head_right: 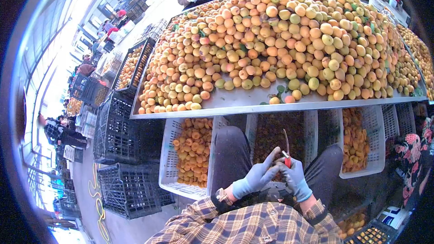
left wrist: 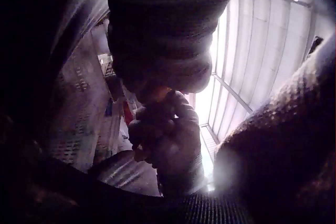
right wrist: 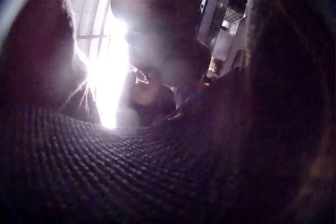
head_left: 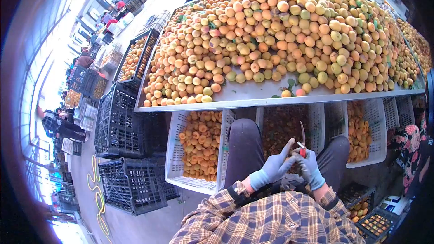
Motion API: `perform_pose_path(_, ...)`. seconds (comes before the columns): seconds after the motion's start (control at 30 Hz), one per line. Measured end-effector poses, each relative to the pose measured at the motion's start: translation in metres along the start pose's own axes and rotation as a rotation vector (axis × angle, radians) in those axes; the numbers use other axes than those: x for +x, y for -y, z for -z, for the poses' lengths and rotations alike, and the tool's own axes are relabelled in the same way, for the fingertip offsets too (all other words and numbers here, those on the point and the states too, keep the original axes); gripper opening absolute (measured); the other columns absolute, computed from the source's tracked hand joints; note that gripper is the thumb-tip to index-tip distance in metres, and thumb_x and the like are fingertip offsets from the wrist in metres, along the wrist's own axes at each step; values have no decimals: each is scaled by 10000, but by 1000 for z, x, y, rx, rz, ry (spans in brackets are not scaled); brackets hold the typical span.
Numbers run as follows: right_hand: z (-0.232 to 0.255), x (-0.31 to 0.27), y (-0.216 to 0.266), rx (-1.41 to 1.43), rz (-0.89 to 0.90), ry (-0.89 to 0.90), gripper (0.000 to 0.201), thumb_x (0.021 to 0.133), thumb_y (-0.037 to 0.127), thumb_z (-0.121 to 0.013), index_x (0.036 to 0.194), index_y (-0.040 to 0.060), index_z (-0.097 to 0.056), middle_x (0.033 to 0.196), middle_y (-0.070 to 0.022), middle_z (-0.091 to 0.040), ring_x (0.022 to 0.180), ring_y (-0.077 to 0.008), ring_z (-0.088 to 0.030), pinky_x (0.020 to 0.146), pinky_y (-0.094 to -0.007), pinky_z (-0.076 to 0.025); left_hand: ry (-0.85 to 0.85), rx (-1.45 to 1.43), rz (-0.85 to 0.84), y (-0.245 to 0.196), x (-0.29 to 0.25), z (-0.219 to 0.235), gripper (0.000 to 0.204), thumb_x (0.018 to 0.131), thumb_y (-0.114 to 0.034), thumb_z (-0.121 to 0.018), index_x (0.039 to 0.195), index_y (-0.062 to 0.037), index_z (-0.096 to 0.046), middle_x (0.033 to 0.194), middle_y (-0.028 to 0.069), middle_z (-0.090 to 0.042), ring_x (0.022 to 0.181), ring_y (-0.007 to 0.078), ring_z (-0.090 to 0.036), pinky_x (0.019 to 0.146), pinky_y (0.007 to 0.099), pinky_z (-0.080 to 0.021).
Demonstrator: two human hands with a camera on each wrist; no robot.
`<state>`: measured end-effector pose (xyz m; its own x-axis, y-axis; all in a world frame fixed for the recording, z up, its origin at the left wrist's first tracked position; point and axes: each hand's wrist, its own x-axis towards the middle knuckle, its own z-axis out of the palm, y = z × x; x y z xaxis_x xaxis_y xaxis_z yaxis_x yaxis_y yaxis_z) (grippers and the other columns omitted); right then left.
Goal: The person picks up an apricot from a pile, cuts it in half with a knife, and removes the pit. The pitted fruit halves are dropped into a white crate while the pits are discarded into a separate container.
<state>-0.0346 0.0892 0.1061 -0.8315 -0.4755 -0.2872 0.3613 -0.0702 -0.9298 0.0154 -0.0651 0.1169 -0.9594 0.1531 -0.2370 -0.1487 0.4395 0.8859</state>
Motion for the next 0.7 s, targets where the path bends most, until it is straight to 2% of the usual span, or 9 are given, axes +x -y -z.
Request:
perform_pose_path(0.03,-1,-1,1,-8,-26,-15,139,857,113,-609,898,-19,-623,786,-23,-625,683,-76,-558,618,-224,-458,-111,70,-167,3,-1,0,711,899,-307,-497,1427,-56,-92,748,221,-620,655,411,-610,582,448,-485)
perform_pose_path(0.07,-2,-3,0,-15,-52,-34,142,853,108,-614,914,-20,-624,824,-25,-630,741,-78,-562,676,-235,-470,-109,69,-167,0,-4,6,711,899,-307,-497,1427,-56,-92,748,221,-620,655,411,-610,582,448,-485)
perform_pose_path(0.13,-1,-2,-4,10,-120,-68,184,847,170,-642,914,-1,-624,751,29,-564,669,-58,-483,608,-229,-417,-86,315,-108,-16,-22,36,640,857,-240,-548,1393,-57,-249,754,161,-641,654,351,-630,583,425,-491)
perform_pose_path(0.23,14,7,-30,-198,27,-114,232,822,241,-683,882,23,-627,682,43,-515,614,-62,-437,551,-245,-382,-597,462,-48,-4,-55,84,437,781,-172,-567,1207,-139,-477,716,108,-647,644,326,-637,588,429,-504)
perform_pose_path(0.27,26,8,-44,-341,-5,-114,256,809,270,-696,850,28,-626,648,31,-502,597,-66,-428,538,-258,-377,-692,402,169,24,-68,103,371,791,-170,-569,1155,-115,-525,817,125,-648,754,320,-634,688,428,-498)
perform_pose_path(0.4,35,13,-42,-601,-160,-119,336,791,350,-706,775,26,-617,574,-42,-494,545,-108,-414,523,-294,-375,-942,887,184,55,-83,172,321,796,-149,-582,1105,-63,-574,1071,167,-567,1022,337,-525,895,423,-411)
perform_pose_path(0.43,35,16,-47,-731,-175,-140,319,795,356,-684,789,41,-633,616,-109,-574,549,-197,-523,551,-332,-421,-1013,1022,177,60,-79,180,309,795,-134,-587,1090,-43,-586,1142,174,-529,1091,346,-478,948,424,-373)
perform_pose_path(0.6,47,29,-86,-941,-128,-88,285,744,276,-660,933,64,-633,818,-168,-642,752,-336,-620,656,-395,-478,-817,557,-239,45,37,221,300,811,-70,-584,1100,4,-564,1130,157,-547,1105,311,-495,953,367,-385)
perform_pose_path(0.7,49,38,-81,-963,-379,25,311,717,326,-645,918,89,-634,851,-181,-636,799,-363,-607,695,-416,-476,-725,437,-393,31,135,237,372,791,-112,-609,1148,-30,-546,1163,149,-533,1130,318,-477,961,380,-378)
